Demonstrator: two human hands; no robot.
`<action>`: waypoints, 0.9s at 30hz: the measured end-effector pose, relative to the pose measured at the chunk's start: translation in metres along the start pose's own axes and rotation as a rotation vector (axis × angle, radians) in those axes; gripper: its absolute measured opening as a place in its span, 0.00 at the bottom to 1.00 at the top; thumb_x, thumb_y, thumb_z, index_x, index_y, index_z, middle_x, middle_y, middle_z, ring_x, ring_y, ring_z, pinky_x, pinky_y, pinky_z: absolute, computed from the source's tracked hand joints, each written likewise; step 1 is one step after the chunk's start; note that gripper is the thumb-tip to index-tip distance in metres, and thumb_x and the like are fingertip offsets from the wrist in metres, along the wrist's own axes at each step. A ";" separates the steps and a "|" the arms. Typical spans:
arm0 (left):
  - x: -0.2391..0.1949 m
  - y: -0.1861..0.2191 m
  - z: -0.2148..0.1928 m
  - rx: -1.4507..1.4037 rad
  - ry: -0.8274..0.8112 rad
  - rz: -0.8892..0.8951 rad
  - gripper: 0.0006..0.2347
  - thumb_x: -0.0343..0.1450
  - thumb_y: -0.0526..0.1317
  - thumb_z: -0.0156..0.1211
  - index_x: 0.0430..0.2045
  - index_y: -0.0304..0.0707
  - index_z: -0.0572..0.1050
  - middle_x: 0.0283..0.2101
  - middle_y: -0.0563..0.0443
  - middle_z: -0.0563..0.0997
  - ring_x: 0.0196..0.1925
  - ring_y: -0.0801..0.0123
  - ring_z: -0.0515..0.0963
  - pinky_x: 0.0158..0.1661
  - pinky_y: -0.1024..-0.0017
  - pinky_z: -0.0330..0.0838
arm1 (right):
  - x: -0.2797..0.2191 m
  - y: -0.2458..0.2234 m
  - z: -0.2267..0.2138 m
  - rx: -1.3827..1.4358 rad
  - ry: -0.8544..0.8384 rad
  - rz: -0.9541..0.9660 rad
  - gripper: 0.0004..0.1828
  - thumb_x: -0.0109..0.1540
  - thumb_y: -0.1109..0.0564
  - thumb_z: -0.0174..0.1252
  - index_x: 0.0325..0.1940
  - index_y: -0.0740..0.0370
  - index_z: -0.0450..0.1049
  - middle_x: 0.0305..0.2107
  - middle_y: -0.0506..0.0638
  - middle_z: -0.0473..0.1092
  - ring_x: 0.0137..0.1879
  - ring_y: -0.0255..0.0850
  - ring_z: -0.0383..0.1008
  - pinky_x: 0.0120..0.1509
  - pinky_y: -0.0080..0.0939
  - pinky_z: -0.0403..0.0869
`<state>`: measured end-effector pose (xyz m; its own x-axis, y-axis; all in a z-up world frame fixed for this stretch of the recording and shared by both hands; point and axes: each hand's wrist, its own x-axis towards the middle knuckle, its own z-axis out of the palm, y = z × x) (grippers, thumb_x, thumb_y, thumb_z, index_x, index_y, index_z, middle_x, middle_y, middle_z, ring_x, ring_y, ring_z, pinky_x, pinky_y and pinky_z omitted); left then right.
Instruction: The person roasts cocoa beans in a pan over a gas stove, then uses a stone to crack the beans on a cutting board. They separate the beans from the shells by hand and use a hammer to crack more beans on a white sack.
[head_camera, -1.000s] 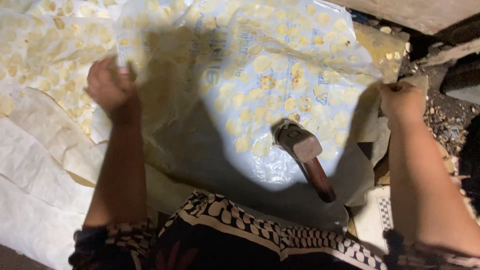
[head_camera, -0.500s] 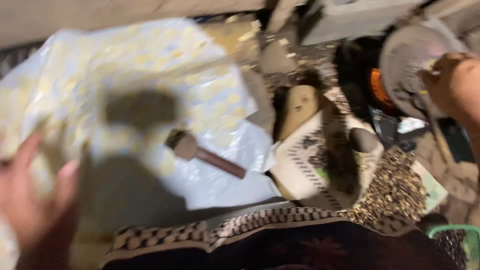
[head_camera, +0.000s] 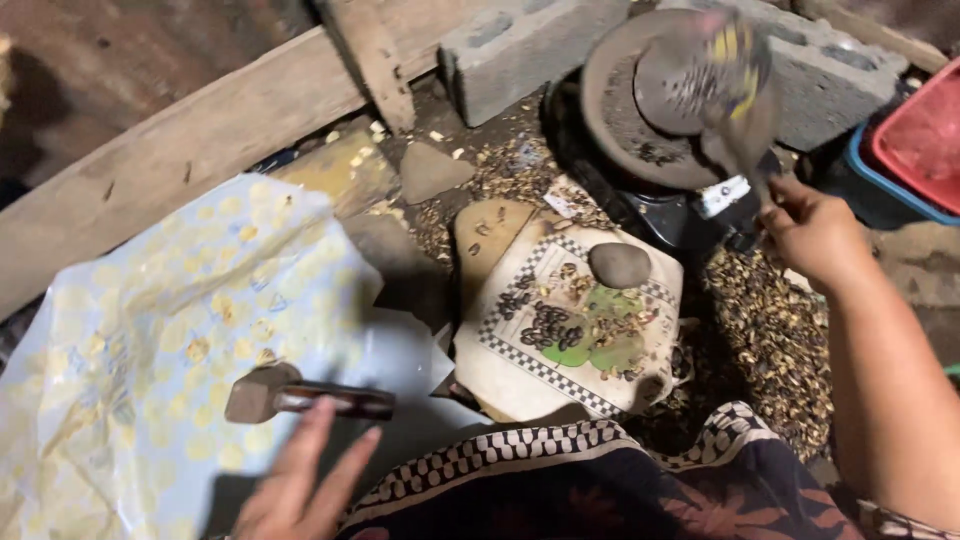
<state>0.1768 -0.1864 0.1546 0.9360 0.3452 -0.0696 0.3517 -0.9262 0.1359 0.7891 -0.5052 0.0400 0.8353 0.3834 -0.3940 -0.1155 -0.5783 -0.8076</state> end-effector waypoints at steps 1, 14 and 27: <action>-0.004 -0.001 0.020 0.119 -0.250 -0.085 0.27 0.67 0.50 0.50 0.65 0.85 0.60 0.79 0.66 0.46 0.78 0.64 0.51 0.64 0.64 0.59 | -0.001 0.006 -0.004 -0.304 0.190 -0.327 0.24 0.70 0.63 0.52 0.72 0.65 0.70 0.43 0.61 0.66 0.46 0.48 0.65 0.49 0.42 0.64; 0.042 -0.028 0.035 -0.029 -0.947 -0.317 0.38 0.71 0.67 0.62 0.73 0.68 0.47 0.80 0.58 0.35 0.81 0.63 0.43 0.76 0.61 0.47 | -0.015 -0.025 0.006 -0.102 0.030 0.119 0.19 0.65 0.53 0.61 0.62 0.47 0.79 0.23 0.49 0.69 0.21 0.37 0.61 0.23 0.38 0.62; 0.030 -0.040 0.047 -0.064 -0.845 -0.247 0.38 0.70 0.69 0.60 0.73 0.70 0.48 0.80 0.57 0.39 0.79 0.63 0.48 0.74 0.64 0.48 | -0.032 -0.013 0.002 -0.586 0.307 -0.406 0.30 0.66 0.59 0.54 0.75 0.56 0.70 0.54 0.67 0.73 0.28 0.47 0.78 0.45 0.44 0.76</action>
<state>0.1902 -0.1457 0.1002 0.5160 0.2831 -0.8084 0.5658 -0.8212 0.0736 0.7634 -0.5088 0.0621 0.8729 0.4792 0.0916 0.4631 -0.7547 -0.4647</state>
